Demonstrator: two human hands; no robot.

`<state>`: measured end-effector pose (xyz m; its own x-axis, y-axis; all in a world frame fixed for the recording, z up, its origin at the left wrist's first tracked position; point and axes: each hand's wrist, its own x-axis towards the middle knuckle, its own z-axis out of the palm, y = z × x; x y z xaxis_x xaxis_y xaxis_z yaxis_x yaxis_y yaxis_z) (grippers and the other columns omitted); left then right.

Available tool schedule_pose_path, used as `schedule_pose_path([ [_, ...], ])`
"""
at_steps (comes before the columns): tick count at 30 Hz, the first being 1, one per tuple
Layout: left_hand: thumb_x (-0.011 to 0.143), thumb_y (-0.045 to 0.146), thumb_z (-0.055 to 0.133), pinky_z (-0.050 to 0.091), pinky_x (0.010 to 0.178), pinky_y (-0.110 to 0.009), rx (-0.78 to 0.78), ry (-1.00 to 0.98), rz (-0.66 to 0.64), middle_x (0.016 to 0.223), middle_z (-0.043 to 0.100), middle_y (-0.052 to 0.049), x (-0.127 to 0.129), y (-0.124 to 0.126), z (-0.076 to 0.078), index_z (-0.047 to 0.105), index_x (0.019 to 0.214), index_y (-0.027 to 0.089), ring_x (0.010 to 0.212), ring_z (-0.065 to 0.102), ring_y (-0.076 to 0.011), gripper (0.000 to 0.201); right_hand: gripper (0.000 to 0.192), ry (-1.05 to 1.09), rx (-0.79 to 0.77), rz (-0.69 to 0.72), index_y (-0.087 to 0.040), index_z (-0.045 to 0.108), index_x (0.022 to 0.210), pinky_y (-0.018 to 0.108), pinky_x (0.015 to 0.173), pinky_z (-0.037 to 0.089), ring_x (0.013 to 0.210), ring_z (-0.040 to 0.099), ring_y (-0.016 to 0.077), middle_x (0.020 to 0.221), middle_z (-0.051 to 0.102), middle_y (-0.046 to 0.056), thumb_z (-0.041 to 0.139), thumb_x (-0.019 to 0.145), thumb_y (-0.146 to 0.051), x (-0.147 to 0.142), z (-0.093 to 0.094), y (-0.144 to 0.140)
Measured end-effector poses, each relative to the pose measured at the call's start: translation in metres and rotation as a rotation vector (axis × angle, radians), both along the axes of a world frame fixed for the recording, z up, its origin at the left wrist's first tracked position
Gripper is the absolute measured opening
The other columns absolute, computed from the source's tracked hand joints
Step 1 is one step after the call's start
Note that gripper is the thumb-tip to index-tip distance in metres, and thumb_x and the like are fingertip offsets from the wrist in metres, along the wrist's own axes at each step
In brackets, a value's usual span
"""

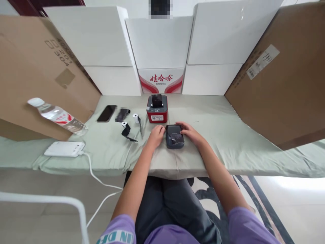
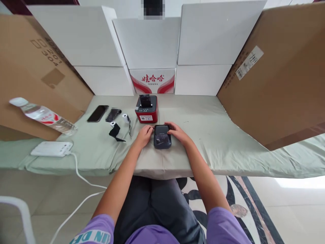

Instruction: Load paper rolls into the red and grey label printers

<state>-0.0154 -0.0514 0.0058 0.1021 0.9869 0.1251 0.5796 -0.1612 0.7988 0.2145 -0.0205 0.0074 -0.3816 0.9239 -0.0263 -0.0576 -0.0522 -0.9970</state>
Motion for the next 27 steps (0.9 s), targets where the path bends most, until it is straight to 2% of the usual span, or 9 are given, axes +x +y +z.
schedule_pose_path([
  [3,0.105,0.029,0.037,0.046,0.085,-0.035,0.048,0.326,-0.013,0.110,0.072,-0.013,0.002,-0.004,0.001,0.064,0.103,0.019,0.104,0.067,-0.0266,0.029,0.055,0.014,-0.006,-0.013,-0.027,0.070,0.115,0.048,0.126,0.034,0.136,0.058,0.0290,0.134,0.071,0.005,0.068,0.061,-0.020,0.001,0.000,0.001],
  [7,0.106,0.030,0.034,0.042,0.078,-0.033,0.003,0.456,-0.025,0.110,0.073,-0.011,0.003,-0.007,0.003,0.061,0.100,0.022,0.102,0.068,-0.0264,0.028,0.053,-0.017,0.001,-0.018,-0.028,0.070,0.116,0.049,0.125,0.036,0.137,0.058,0.0296,0.135,0.071,0.005,0.068,0.063,-0.022,0.002,0.000,0.001],
  [17,0.101,0.028,0.039,0.038,0.072,-0.033,-0.006,0.389,-0.027,0.103,0.075,-0.011,0.003,-0.008,0.009,0.061,0.094,0.022,0.099,0.069,-0.0286,0.023,0.051,-0.026,0.044,-0.009,-0.028,0.070,0.122,0.050,0.127,0.034,0.140,0.057,0.0295,0.139,0.070,0.005,0.068,0.071,-0.024,0.007,-0.011,0.006],
  [21,0.096,0.030,0.044,0.037,0.070,-0.032,-0.057,0.361,-0.038,0.091,0.074,-0.008,-0.001,-0.007,0.010,0.061,0.083,0.022,0.091,0.068,-0.0271,0.023,0.049,-0.026,0.049,-0.015,-0.028,0.071,0.120,0.049,0.127,0.035,0.140,0.057,0.0297,0.137,0.070,0.005,0.069,0.071,-0.023,0.006,-0.011,0.006],
  [24,0.092,0.030,0.049,0.037,0.067,-0.029,-0.143,0.224,-0.090,0.080,0.070,-0.004,-0.008,-0.001,0.008,0.059,0.074,0.021,0.081,0.064,-0.0219,0.023,0.049,-0.040,0.042,-0.027,-0.028,0.071,0.119,0.050,0.126,0.036,0.139,0.058,0.0301,0.136,0.071,0.005,0.068,0.070,-0.024,0.005,-0.008,0.004],
  [27,0.086,0.025,0.055,0.035,0.061,-0.026,-0.294,-0.007,-0.167,0.068,0.062,0.000,-0.013,0.009,0.010,0.057,0.067,0.018,0.066,0.056,-0.0149,0.020,0.050,-0.049,0.037,-0.021,-0.028,0.071,0.120,0.050,0.126,0.036,0.139,0.058,0.0302,0.136,0.071,0.004,0.068,0.070,-0.024,0.005,-0.007,0.003],
])
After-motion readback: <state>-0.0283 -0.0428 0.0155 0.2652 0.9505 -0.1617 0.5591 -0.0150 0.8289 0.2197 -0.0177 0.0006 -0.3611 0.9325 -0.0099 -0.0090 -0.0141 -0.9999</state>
